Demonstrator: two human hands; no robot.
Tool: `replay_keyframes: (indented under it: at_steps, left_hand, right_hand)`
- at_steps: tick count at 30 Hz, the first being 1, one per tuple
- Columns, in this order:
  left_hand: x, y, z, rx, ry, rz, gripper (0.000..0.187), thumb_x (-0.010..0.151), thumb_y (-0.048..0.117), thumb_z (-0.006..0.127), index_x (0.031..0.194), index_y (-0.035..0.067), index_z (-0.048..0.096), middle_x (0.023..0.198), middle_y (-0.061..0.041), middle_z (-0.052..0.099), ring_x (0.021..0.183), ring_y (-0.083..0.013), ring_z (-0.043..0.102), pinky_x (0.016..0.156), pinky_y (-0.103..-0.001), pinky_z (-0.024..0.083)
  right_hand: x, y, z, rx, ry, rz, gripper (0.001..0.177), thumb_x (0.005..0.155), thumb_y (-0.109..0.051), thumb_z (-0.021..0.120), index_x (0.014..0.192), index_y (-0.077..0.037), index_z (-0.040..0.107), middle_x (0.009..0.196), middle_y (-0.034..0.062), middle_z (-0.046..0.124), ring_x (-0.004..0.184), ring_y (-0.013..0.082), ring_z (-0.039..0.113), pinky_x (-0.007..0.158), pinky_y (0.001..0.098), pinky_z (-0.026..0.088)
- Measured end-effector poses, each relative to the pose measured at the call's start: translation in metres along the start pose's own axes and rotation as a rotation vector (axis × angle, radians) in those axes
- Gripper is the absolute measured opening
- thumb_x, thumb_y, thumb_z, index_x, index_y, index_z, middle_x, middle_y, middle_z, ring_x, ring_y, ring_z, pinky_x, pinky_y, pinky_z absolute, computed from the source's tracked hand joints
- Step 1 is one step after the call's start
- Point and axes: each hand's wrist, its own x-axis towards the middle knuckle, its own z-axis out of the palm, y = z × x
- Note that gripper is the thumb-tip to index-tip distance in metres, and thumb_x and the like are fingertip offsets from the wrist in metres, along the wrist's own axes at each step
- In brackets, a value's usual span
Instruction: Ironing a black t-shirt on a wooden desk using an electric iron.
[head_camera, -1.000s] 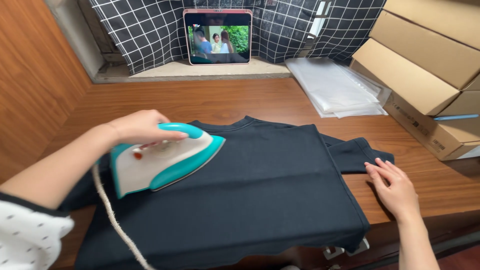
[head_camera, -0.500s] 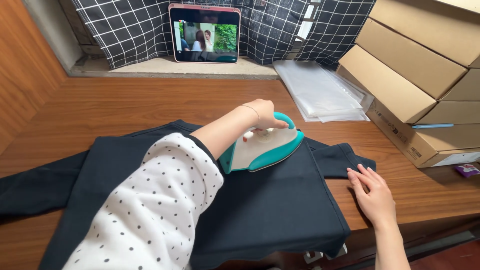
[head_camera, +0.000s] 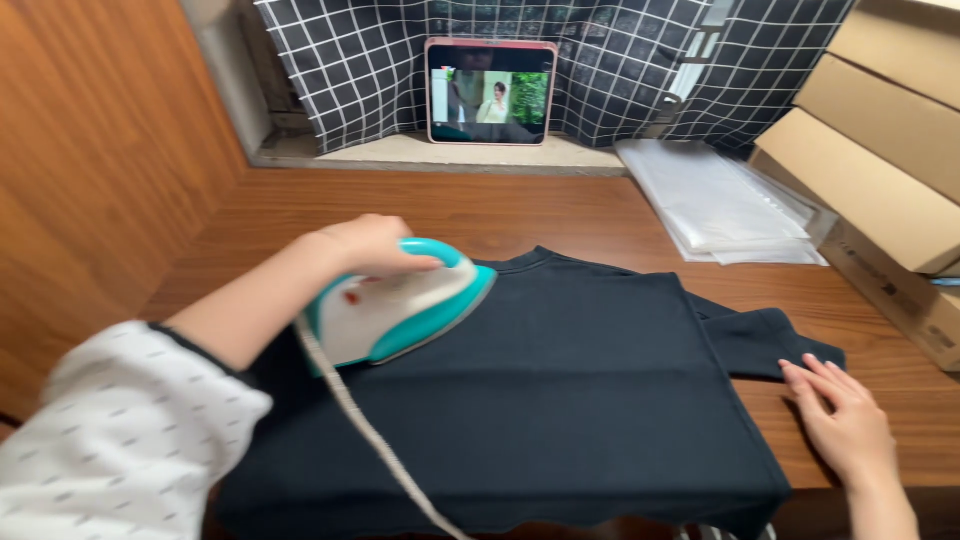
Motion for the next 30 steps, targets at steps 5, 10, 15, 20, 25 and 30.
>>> replay_keyframes:
  at_steps: [5,10,15,20,25,30]
  left_hand:
    - [-0.039,-0.099,-0.010,-0.028,0.023,-0.198,0.066,0.087,0.076,0.061,0.077,0.011,0.070,0.086,-0.011,0.080,0.087,-0.0298,0.075,0.083,-0.040,0.053]
    - [-0.054,-0.146,-0.007,-0.103,0.052,-0.329,0.074,0.088,0.078,0.062,0.066,0.008,0.062,0.073,-0.010,0.073,0.076,-0.0256,0.070,0.078,-0.039,0.052]
    - [-0.071,-0.124,-0.010,-0.469,0.060,-0.290,0.071,0.098,0.062,0.067,0.057,0.005,0.059,0.060,-0.008,0.067,0.059,-0.0208,0.062,0.086,-0.035,0.052]
    - [-0.084,-0.085,-0.002,-0.485,0.042,-0.233,0.066,0.104,0.056,0.060,0.060,0.006,0.059,0.059,-0.007,0.067,0.056,-0.0206,0.063,0.085,-0.035,0.054]
    - [-0.082,-0.073,0.008,-0.340,0.008,-0.223,0.073,0.103,0.060,0.053,0.054,0.007,0.059,0.054,-0.010,0.069,0.064,-0.0218,0.070,0.092,-0.034,0.053]
    - [-0.069,-0.099,0.030,-0.597,0.086,-0.327,0.048,0.084,0.038,0.077,0.080,-0.010,0.077,0.076,-0.021,0.075,0.057,-0.0250,0.076,0.048,-0.039,0.067]
  right_hand:
    - [-0.003,-0.008,-0.002,-0.005,-0.012,0.030,0.040,0.105,-0.049,0.061,0.134,-0.031,0.081,0.156,-0.0027,0.066,0.157,0.0168,0.045,0.131,0.0385,0.026]
    - [-0.001,-0.005,0.000,-0.017,-0.002,0.006,0.038,0.107,-0.049,0.060,0.134,-0.032,0.081,0.155,-0.0027,0.067,0.158,0.0175,0.045,0.130,0.0414,0.027]
    - [-0.002,-0.008,-0.002,-0.026,-0.014,0.030,0.038,0.107,-0.051,0.059,0.133,-0.033,0.081,0.156,-0.0034,0.066,0.159,0.0162,0.043,0.130,0.0416,0.027]
    - [0.006,0.005,0.002,0.003,-0.016,-0.007,0.035,0.107,-0.045,0.062,0.133,-0.031,0.081,0.156,0.0014,0.066,0.161,0.0201,0.043,0.128,0.0457,0.028]
    - [0.006,-0.073,-0.013,-0.180,-0.059,-0.043,0.039,0.097,-0.058,0.063,0.128,-0.043,0.082,0.170,0.0023,0.054,0.168,0.0309,0.032,0.124,0.0659,0.015]
    - [-0.062,-0.276,0.013,0.030,-0.401,-0.547,0.044,0.100,-0.036,0.068,0.140,-0.019,0.075,0.158,0.0241,0.058,0.152,0.0514,0.044,0.122,0.0668,0.038]
